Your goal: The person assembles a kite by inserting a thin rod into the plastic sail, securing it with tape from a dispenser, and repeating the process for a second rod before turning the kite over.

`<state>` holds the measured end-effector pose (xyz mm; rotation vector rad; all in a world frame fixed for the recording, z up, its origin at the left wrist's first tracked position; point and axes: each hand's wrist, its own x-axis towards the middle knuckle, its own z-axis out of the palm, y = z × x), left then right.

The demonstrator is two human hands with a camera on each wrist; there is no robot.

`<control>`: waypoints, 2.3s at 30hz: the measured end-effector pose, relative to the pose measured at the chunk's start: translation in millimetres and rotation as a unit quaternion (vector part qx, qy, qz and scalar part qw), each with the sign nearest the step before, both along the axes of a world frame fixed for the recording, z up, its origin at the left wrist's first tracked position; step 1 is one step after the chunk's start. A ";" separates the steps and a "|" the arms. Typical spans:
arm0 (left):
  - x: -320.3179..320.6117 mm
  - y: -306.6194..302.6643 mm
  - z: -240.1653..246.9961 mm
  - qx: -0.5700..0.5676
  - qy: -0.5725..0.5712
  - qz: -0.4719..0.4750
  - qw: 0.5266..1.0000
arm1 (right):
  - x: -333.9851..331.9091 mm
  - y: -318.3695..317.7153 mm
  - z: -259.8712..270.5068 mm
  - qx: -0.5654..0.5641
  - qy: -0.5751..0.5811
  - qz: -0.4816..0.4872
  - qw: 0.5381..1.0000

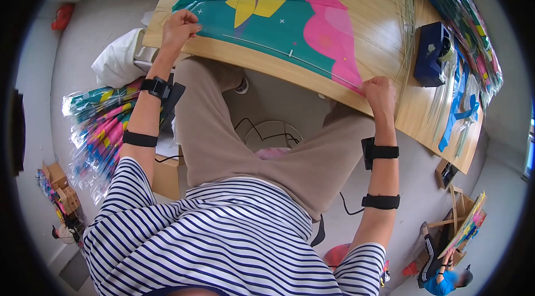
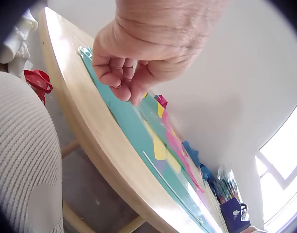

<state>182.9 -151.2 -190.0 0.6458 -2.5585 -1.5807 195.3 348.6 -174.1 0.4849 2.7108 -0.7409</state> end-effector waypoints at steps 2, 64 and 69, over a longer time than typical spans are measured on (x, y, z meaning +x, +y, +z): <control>0.4 -0.4 -1.9 0.006 0.000 0.001 1.000 | -1.1 -0.3 -0.9 0.002 -0.008 -0.006 1.000; -2.2 9.4 -26.5 -0.118 0.052 -0.035 0.991 | 13.4 7.6 -16.0 -0.029 0.120 0.016 0.992; -2.3 11.1 -25.3 -0.130 0.045 -0.036 0.990 | 13.7 9.6 -17.0 -0.038 0.111 0.008 0.993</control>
